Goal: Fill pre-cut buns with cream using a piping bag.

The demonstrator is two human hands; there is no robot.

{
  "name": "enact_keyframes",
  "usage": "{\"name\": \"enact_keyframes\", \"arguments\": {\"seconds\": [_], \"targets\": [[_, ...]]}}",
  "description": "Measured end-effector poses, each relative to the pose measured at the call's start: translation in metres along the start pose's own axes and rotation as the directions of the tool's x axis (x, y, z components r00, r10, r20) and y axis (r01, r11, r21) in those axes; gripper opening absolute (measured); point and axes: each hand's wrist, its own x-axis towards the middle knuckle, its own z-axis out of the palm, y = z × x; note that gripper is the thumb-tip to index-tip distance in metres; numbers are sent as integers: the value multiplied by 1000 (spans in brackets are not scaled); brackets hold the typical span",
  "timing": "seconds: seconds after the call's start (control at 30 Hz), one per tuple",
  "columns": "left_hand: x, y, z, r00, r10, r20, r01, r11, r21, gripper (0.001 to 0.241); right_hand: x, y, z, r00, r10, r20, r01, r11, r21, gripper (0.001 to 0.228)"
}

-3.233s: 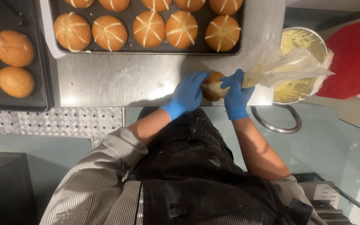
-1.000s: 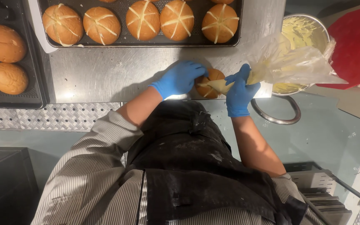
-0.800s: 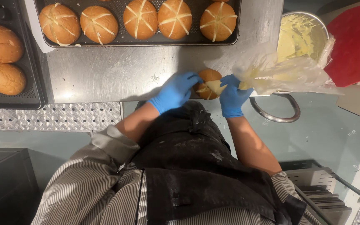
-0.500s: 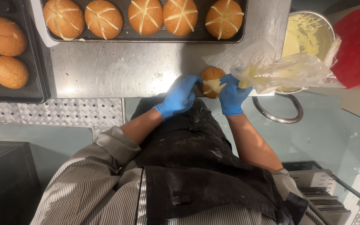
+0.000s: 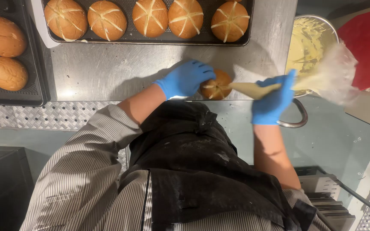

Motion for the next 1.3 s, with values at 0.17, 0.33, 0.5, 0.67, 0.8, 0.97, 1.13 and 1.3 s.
{"name": "enact_keyframes", "arguments": {"seconds": [0.17, 0.33, 0.5, 0.67, 0.8, 0.97, 1.13, 1.3], "targets": [[-42, 18, 13, 954, -137, -265, 116, 989, -93, 42, 18, -39, -25, 931, 267, 249, -365, 650, 666, 37], [-54, 31, 41, 886, -293, -358, 227, 950, -215, 46, 32, -1, -57, 941, 189, 279, -330, 683, 652, 29], [-53, 34, 51, 859, -291, -420, 242, 956, -167, 53, -3, -28, 6, 890, 171, 423, -392, 760, 518, 17], [-56, 42, 45, 871, -321, -372, 266, 944, -194, 57, -22, -9, 32, 813, 165, 558, -368, 889, 274, 13], [-54, 44, 39, 870, -345, -352, 278, 933, -228, 58, -29, 22, 47, 813, 75, 578, -236, 949, 210, 18], [-57, 45, 43, 880, -329, -343, 241, 931, -273, 65, -30, 41, 61, 834, 19, 551, -41, 999, 28, 29], [-64, 43, 47, 861, -335, -382, 205, 917, -342, 60, -30, 54, 74, 869, -44, 492, 58, 998, -14, 21], [-69, 37, 53, 859, -316, -402, 175, 920, -350, 60, -33, 60, 83, 891, -46, 452, 48, 999, 7, 13]]}}
